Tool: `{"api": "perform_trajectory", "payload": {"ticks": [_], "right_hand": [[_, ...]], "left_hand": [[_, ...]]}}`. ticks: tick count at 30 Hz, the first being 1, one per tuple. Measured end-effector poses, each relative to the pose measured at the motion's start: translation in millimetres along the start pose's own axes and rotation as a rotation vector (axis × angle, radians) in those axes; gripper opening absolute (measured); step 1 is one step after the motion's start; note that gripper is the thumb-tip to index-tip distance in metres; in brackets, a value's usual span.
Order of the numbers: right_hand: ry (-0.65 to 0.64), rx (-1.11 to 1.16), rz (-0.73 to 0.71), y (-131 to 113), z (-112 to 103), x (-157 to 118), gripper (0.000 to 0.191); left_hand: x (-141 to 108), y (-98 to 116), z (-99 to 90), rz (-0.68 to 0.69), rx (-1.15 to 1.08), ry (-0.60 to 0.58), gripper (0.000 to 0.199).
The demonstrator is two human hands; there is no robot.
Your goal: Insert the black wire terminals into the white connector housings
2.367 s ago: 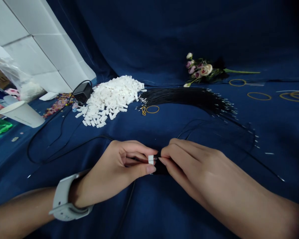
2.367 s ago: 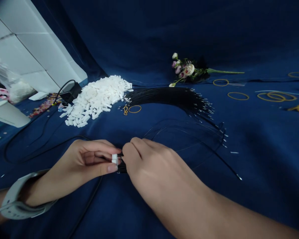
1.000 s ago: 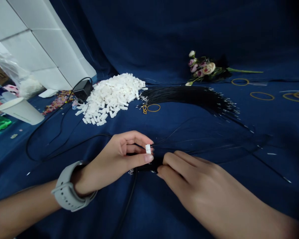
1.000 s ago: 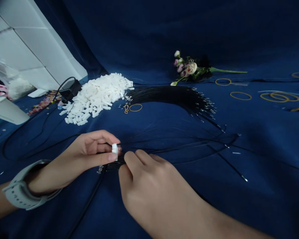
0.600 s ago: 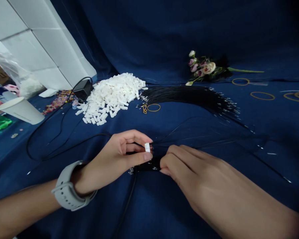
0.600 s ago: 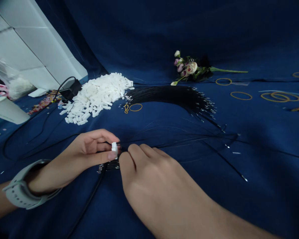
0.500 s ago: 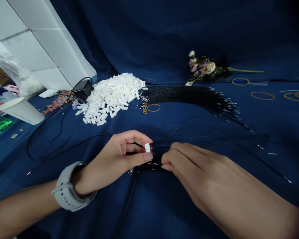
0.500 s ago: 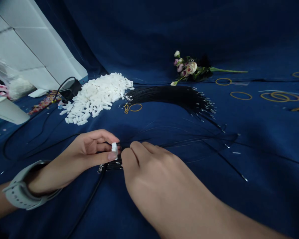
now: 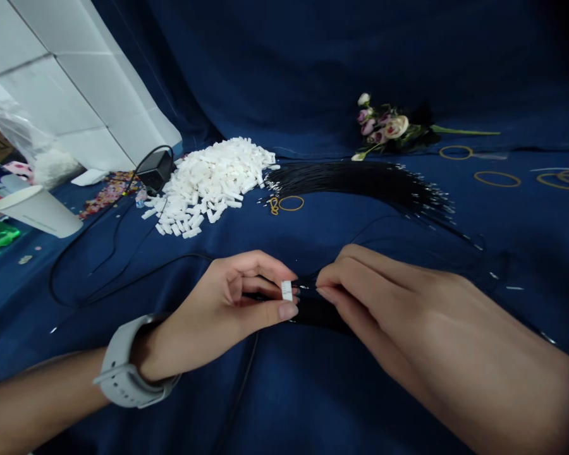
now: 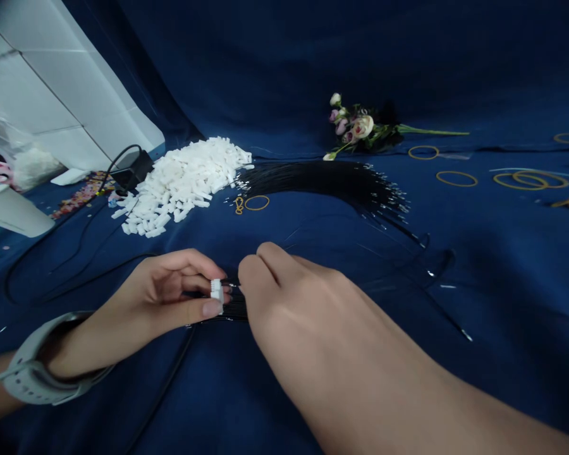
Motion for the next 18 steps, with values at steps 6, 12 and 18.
{"api": "perform_trajectory", "payload": {"ticks": [6,12,18], "right_hand": [[-0.023,0.089,0.051,2,3,-2,0.028],[0.032,0.143,0.139,11,3,1,0.020],[0.036,0.238,0.229,13,2,4,0.024]], "left_hand": [[-1,1,1.0,0.000,-0.022,0.000,0.030],[-2,1,-1.9,0.045,-0.013,0.027,0.024],[-3,2,-1.5,0.061,0.009,0.034,0.026]]}}
Point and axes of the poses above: each hand's wrist, its own x-axis towards the middle knuckle, its own z-axis out of the palm, y = z × x, the point moved 5 cm from there along x, towards the middle knuckle, and after that the axes turned 2 degrees about y, right-handed, at the moved point
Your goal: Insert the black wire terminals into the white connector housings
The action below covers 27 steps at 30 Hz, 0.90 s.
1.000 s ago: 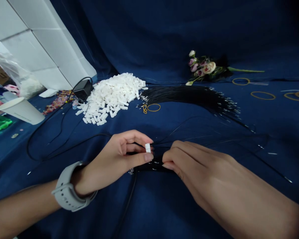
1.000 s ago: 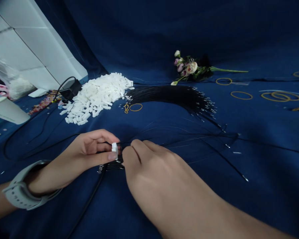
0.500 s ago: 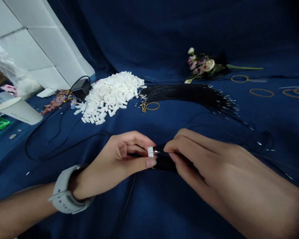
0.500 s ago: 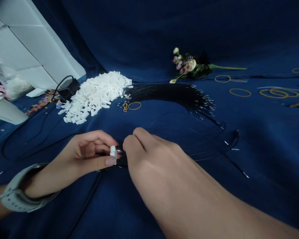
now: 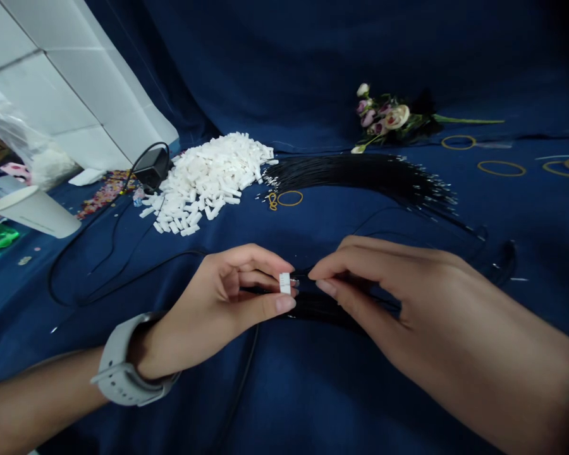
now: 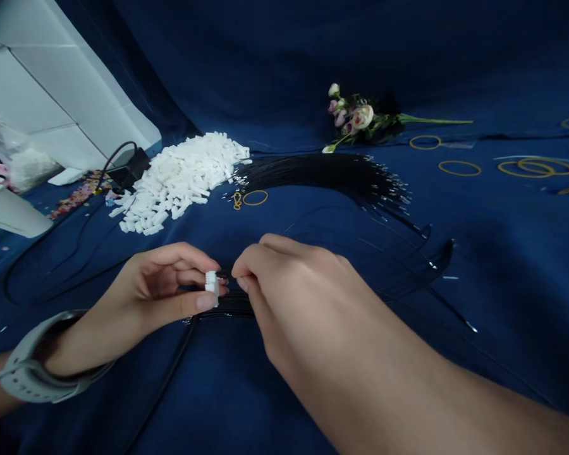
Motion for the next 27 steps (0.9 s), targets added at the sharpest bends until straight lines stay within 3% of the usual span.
{"api": "perform_trajectory", "payload": {"ticks": [9,19,27], "right_hand": [[-0.018,0.009,0.053,2,1,0,0.027],[0.002,-0.022,-0.020,-2,8,-5,0.019],[-0.036,0.027,-0.120,-2,15,-14,0.025]], "left_hand": [[0,0,-0.8,0.004,0.006,0.015,0.027],[-2,1,1.3,-0.023,0.037,0.051,0.026],[-5,-3,4.2,-0.051,0.048,0.043,0.030]]}}
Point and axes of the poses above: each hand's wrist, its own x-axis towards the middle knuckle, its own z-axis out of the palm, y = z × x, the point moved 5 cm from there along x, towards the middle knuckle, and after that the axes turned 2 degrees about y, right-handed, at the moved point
